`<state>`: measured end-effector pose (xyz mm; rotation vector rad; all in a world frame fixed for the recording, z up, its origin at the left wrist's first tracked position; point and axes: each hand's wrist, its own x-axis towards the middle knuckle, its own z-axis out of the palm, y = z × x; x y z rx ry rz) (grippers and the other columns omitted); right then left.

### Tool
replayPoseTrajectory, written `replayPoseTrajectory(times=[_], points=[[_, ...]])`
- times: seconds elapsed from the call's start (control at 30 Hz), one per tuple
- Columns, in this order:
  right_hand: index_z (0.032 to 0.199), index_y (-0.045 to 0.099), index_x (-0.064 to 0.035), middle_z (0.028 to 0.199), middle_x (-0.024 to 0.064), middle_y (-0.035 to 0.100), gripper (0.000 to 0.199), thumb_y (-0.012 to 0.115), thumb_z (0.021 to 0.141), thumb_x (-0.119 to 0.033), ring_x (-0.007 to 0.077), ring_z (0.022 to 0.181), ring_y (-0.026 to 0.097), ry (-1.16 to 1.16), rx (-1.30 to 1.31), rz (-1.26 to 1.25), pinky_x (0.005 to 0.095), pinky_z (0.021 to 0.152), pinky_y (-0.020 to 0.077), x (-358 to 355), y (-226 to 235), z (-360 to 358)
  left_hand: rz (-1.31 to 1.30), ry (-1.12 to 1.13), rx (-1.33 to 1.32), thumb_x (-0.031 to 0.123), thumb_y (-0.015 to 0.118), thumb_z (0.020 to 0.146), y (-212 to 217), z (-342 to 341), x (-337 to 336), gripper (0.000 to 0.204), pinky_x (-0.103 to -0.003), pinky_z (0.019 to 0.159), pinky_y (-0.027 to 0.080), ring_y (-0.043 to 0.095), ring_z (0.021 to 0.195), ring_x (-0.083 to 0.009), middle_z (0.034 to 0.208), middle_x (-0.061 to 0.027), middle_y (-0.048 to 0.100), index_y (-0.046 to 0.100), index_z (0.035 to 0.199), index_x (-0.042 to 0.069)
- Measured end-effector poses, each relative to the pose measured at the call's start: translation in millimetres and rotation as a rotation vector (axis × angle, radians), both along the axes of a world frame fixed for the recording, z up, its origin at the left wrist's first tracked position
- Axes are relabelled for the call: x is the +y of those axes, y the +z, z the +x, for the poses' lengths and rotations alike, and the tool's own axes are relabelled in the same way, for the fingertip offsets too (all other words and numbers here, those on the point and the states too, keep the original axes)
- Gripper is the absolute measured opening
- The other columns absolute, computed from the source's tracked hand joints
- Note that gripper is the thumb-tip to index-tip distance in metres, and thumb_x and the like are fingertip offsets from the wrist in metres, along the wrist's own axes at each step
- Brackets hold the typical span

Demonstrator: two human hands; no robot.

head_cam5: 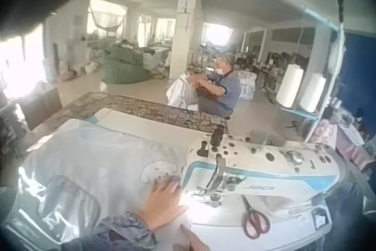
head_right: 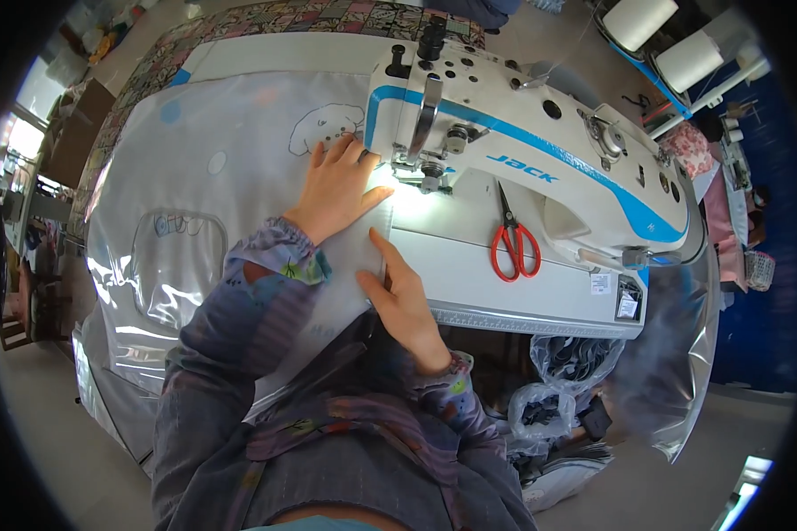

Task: Sewing clear plastic and patterned fabric covers using an industrial sewing machine.

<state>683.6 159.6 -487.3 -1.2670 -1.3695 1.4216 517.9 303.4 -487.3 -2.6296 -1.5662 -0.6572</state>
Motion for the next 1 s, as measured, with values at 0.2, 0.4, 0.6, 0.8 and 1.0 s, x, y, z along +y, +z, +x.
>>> replayPoseTrajectory(times=[0.2, 0.4, 0.6, 0.8, 1.0], points=[[0.142, 0.057, -0.0022, 0.106, 0.0180, 0.073, 0.047, 0.066, 0.096, -0.003, 0.0301, 0.090, 0.073, -0.356, -0.880, 0.328, 0.0400, 0.080, 0.0577, 12, 38, 102, 0.047, 0.110, -0.304, 0.031, 0.064, 0.097, -10, -18, 120, 0.029, -0.057, 0.102, 0.046, 0.064, 0.118, -0.0348, 0.121, -0.0105, 0.071, 0.073, 0.116, 0.012], [0.147, 0.048, -0.0032, 0.128, 0.0261, 0.063, 0.055, 0.063, 0.094, -0.005, 0.0471, 0.112, 0.063, -0.210, -1.404, 0.369, 0.0530, 0.091, 0.0529, 31, 14, 152, -0.013, 0.243, -0.195, 0.034, 0.067, 0.094, -7, 10, 174, 0.025, -0.045, 0.093, 0.052, 0.068, 0.107, -0.0359, 0.100, -0.0098, 0.075, 0.078, 0.093, 0.011], [0.140, 0.055, 0.0012, 0.109, 0.0173, 0.069, 0.044, 0.062, 0.097, -0.006, 0.0231, 0.076, 0.061, -0.059, -0.550, 0.148, 0.0350, 0.069, 0.0499, 8, 49, 119, -0.109, 0.163, -0.462, 0.032, 0.071, 0.091, 29, -71, 75, 0.025, -0.043, 0.075, 0.053, 0.070, 0.082, -0.0304, 0.086, -0.0130, 0.072, 0.076, 0.090, 0.008], [0.140, 0.056, -0.0003, 0.102, 0.0089, 0.066, 0.044, 0.064, 0.105, -0.026, 0.0131, 0.071, 0.057, 0.160, 0.457, -0.179, 0.0255, 0.065, 0.0444, 23, 55, -11, 0.011, 0.211, -0.618, 0.014, 0.074, 0.089, -21, -84, -16, 0.008, -0.040, 0.074, 0.050, 0.065, 0.080, -0.0283, 0.086, -0.0077, 0.070, 0.074, 0.088, 0.007], [0.140, 0.053, -0.0119, 0.098, 0.0024, 0.062, 0.058, 0.049, 0.107, -0.060, 0.0111, 0.080, 0.064, 0.123, 0.507, -0.362, 0.0282, 0.071, 0.0569, 75, 66, -91, -0.002, 0.260, -0.602, 0.012, 0.074, 0.082, -25, -83, -11, 0.006, -0.043, 0.088, 0.044, 0.062, 0.088, -0.0316, 0.086, -0.0044, 0.067, 0.072, 0.088, 0.012]])
